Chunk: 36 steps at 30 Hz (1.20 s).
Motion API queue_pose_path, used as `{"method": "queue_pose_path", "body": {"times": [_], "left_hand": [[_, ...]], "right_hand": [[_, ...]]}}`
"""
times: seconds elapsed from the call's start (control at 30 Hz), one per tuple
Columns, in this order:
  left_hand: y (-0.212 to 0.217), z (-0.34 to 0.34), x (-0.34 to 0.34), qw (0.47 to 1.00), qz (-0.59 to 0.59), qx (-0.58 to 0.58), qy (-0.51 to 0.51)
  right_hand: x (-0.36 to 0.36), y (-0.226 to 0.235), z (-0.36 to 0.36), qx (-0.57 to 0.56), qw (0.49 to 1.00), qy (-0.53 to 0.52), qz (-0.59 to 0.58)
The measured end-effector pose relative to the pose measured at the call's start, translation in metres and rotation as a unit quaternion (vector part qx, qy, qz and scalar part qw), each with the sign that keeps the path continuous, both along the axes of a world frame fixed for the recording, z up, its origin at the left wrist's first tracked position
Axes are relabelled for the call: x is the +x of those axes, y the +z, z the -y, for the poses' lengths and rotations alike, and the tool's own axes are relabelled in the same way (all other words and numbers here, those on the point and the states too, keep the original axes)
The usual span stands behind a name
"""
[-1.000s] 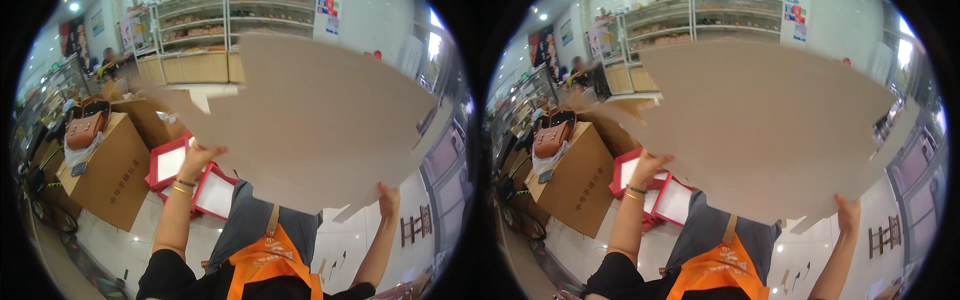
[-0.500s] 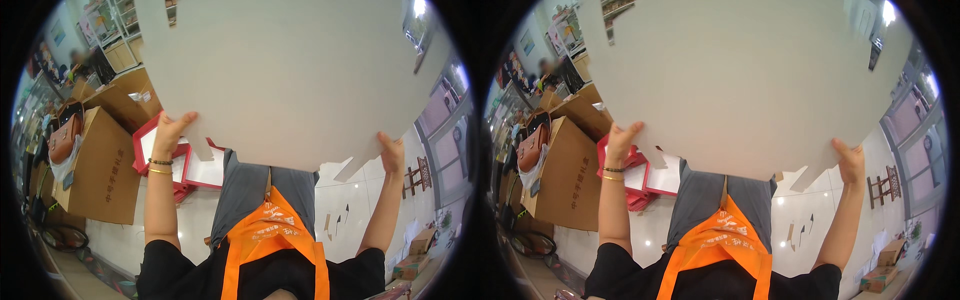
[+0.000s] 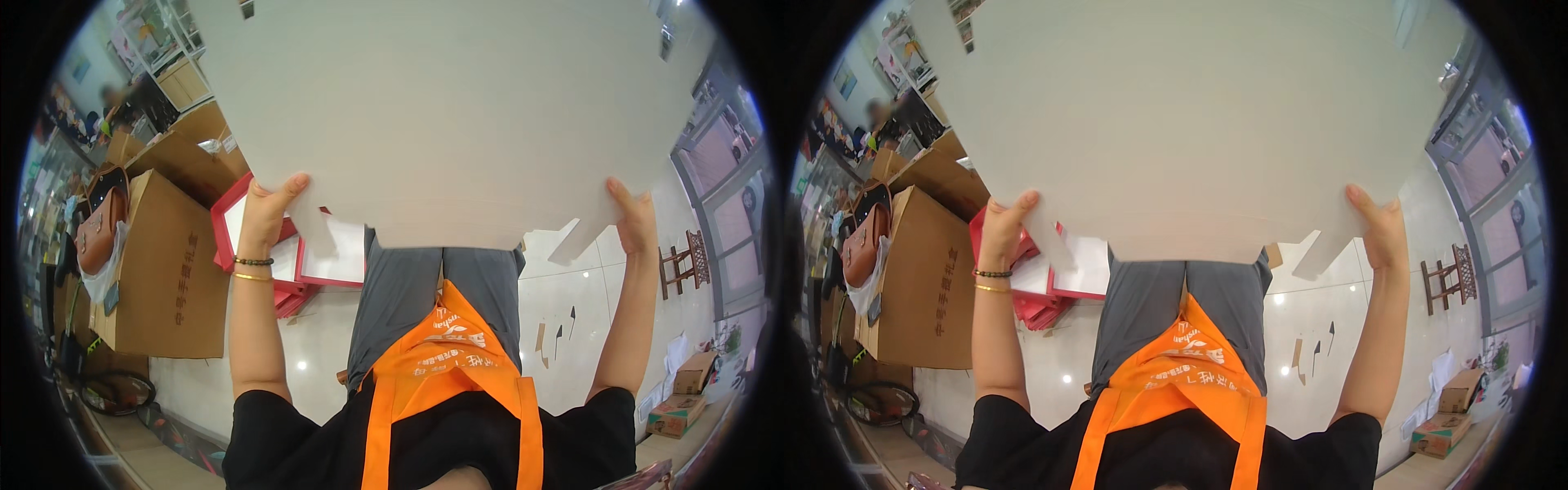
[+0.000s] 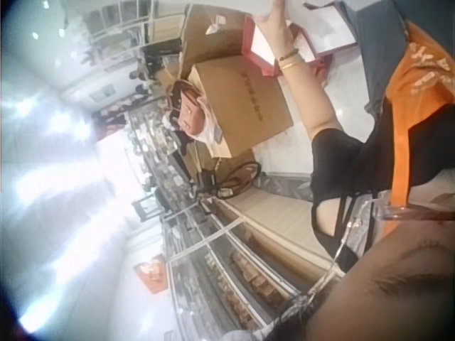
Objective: The person assembles red and white cardboard boxes by folding and interlocking the pieces. They repeatedly pick up flat components, fold the sides, and snap them together to form box shapes.
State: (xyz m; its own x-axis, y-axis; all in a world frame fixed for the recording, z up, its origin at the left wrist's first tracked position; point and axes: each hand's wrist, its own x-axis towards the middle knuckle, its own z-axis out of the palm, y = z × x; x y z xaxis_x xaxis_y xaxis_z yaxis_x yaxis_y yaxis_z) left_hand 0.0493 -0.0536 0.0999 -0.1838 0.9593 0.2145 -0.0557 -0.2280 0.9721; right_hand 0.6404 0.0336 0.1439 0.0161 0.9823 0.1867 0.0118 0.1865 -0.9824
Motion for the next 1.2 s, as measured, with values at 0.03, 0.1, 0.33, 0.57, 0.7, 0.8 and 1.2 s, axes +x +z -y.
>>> {"method": "queue_pose_path", "body": {"times": [0.03,0.1,0.33,0.57,0.7,0.8,1.2], "left_hand": [[0.014,0.002,0.009,1.000,0.005,-0.008,0.002],[0.023,0.009,0.014,0.998,0.034,-0.052,-0.007],[-0.058,0.046,0.028,0.965,0.012,-0.262,0.026],[-0.112,0.053,0.028,0.946,0.050,-0.319,-0.012],[-0.098,0.069,0.027,0.940,0.058,-0.335,0.016],[-0.102,0.058,0.029,0.937,0.059,-0.344,0.004],[-0.111,0.066,0.015,0.931,-0.038,-0.362,-0.009]], "right_hand": [[-0.006,0.010,0.000,0.003,1.000,-0.009,0.012],[-0.011,0.015,-0.010,-0.047,0.998,0.007,0.031],[-0.026,-0.082,-0.004,-0.198,0.975,0.036,0.096],[-0.017,-0.140,0.040,0.003,0.840,-0.061,0.540],[-0.084,-0.076,0.142,0.151,0.734,0.294,0.594],[-0.089,-0.103,0.184,0.185,0.724,0.316,0.584],[-0.122,-0.133,0.193,0.233,0.702,0.258,0.622]]}}
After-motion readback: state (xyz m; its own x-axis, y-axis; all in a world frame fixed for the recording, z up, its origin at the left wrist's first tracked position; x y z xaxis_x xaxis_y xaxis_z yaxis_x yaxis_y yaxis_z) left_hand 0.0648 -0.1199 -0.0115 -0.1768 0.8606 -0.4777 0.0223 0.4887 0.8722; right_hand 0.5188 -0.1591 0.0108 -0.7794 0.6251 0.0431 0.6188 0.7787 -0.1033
